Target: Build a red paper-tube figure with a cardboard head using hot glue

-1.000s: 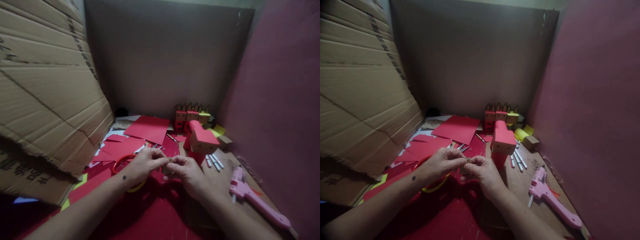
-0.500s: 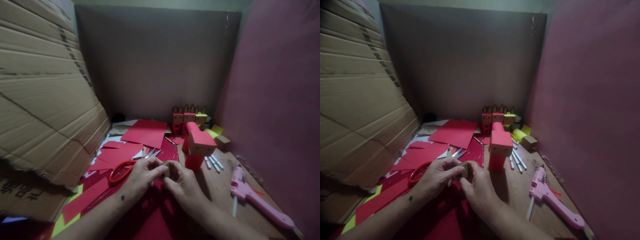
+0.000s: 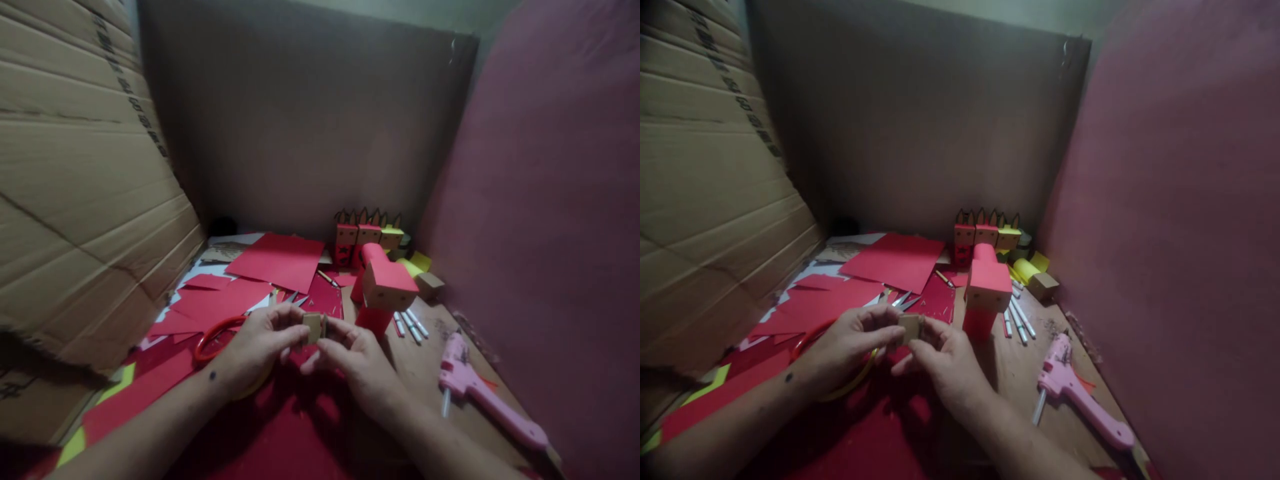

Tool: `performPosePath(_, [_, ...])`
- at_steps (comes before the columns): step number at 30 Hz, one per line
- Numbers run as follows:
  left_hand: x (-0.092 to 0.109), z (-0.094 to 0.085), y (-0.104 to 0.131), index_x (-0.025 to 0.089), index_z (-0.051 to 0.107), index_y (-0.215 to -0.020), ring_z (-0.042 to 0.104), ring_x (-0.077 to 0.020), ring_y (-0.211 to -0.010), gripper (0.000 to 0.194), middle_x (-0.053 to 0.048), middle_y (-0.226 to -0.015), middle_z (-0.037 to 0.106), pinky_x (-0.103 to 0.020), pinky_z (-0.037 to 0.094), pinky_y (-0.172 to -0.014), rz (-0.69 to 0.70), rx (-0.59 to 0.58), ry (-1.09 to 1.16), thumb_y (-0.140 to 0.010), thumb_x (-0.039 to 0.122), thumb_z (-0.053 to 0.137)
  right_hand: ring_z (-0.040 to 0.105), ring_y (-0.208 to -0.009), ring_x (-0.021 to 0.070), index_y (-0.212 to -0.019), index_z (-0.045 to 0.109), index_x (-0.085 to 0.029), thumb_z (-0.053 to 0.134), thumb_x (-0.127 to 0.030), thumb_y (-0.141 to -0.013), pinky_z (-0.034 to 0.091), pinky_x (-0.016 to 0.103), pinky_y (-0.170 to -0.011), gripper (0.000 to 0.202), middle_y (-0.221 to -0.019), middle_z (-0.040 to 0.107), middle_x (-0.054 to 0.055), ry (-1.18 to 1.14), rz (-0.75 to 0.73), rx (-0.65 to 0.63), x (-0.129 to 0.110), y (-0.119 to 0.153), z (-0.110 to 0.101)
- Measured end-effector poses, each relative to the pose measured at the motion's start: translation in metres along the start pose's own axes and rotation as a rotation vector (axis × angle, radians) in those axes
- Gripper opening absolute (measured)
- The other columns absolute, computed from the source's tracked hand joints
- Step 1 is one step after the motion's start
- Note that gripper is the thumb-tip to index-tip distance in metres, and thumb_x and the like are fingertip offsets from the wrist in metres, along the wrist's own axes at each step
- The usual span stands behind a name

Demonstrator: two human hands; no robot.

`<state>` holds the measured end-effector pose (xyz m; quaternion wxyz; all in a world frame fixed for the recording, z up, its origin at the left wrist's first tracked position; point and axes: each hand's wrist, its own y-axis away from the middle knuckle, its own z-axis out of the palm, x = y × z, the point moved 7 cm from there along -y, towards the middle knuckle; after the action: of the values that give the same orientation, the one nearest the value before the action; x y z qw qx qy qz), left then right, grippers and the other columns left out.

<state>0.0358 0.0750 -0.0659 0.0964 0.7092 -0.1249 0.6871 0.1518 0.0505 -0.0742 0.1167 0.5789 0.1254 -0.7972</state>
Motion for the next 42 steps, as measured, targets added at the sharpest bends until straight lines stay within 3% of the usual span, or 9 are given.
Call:
performPosePath(6, [0.003, -0.004, -0.002, 0.014, 0.060, -0.078, 0.050, -0.0089, -0.057, 0.018, 0.001, -0.068, 0.060, -0.022, 0.038, -0.052, -0.014, 0.000, -0.089, -0.069, 0.028, 0.066, 0.067, -0.056, 0.0134, -0.103, 0.067, -0.013, 0.066, -0.023, -0.074, 0.053, 0.030, -0.065, 0.031, -0.090, 0.071, 0.008, -0.251, 0.052, -0.093, 0.006, 0.000, -0.001])
performPosePath(12, [0.001, -0.006, -0.004, 0.016, 0.053, -0.090, 0.045, -0.0054, -0.048, 0.031, 0.004, -0.068, 0.055, -0.019, 0.033, -0.042, 0.031, 0.011, 0.002, -0.064, 0.024, 0.068, 0.071, -0.067, 0.0181, -0.096, 0.069, -0.014, 0.064, -0.015, -0.076, 0.055, 0.037, -0.076, 0.022, -0.092, 0.072, 0.008, -0.390, 0.074, -0.145, 0.012, -0.001, -0.005])
performPosePath(16, [0.000, -0.006, -0.005, 0.016, 0.052, -0.086, 0.046, -0.0053, -0.049, 0.027, 0.003, -0.071, 0.055, -0.019, 0.035, -0.041, 0.049, -0.013, -0.011, -0.064, 0.022, 0.067, 0.072, -0.073, 0.0210, -0.092, 0.070, -0.015, 0.064, -0.011, -0.074, 0.055, 0.039, -0.079, 0.020, -0.090, 0.073, 0.008, -0.442, 0.087, -0.167, 0.015, -0.001, -0.007])
performPosePath(21, [0.001, -0.005, -0.005, 0.015, 0.053, -0.084, 0.044, -0.0054, -0.050, 0.027, 0.004, -0.066, 0.053, -0.019, 0.032, -0.042, 0.057, -0.015, -0.025, -0.062, 0.023, 0.067, 0.072, -0.075, 0.0238, -0.088, 0.071, -0.012, 0.064, -0.008, -0.067, 0.055, 0.039, -0.079, 0.022, -0.086, 0.074, 0.009, -0.453, 0.122, -0.171, 0.017, -0.001, -0.007])
performPosePath(24, [0.000, -0.006, -0.005, 0.015, 0.053, -0.086, 0.044, -0.0057, -0.050, 0.029, 0.004, -0.068, 0.053, -0.020, 0.031, -0.042, 0.032, 0.004, -0.029, -0.062, 0.023, 0.066, 0.072, -0.075, 0.0245, -0.090, 0.071, -0.011, 0.061, -0.015, -0.073, 0.053, 0.041, -0.081, 0.020, -0.085, 0.073, 0.009, -0.471, 0.125, -0.176, 0.016, -0.001, -0.006])
performPosePath(29, [0.000, -0.007, -0.004, 0.016, 0.053, -0.092, 0.043, -0.0056, -0.050, 0.034, 0.005, -0.068, 0.051, -0.022, 0.031, -0.046, 0.018, 0.009, -0.028, -0.061, 0.022, 0.066, 0.070, -0.074, 0.0232, -0.101, 0.069, -0.009, 0.055, -0.028, -0.085, 0.052, 0.042, -0.081, 0.029, -0.101, 0.070, 0.014, -0.468, 0.141, -0.193, 0.019, 0.000, -0.005])
performPosePath(37, [0.002, -0.005, -0.005, 0.016, 0.055, -0.093, 0.047, -0.0098, -0.062, 0.030, 0.003, -0.072, 0.053, -0.024, 0.035, -0.056, 0.103, -0.007, -0.120, -0.064, 0.021, 0.062, 0.070, -0.070, 0.0211, -0.101, 0.068, -0.009, 0.058, -0.029, -0.085, 0.054, 0.042, -0.080, 0.027, -0.097, 0.070, 0.013, -0.407, 0.112, -0.152, 0.022, -0.002, -0.006])
performPosePath(42, [-0.001, -0.004, -0.006, 0.016, 0.054, -0.089, 0.050, -0.0116, -0.067, 0.025, 0.002, -0.074, 0.055, -0.026, 0.038, -0.061, 0.083, -0.042, -0.124, -0.066, 0.020, 0.060, 0.070, -0.066, 0.0182, -0.099, 0.069, -0.010, 0.060, -0.027, -0.083, 0.055, 0.038, -0.076, 0.025, -0.097, 0.070, 0.013, -0.409, 0.110, -0.149, 0.022, -0.002, -0.006])
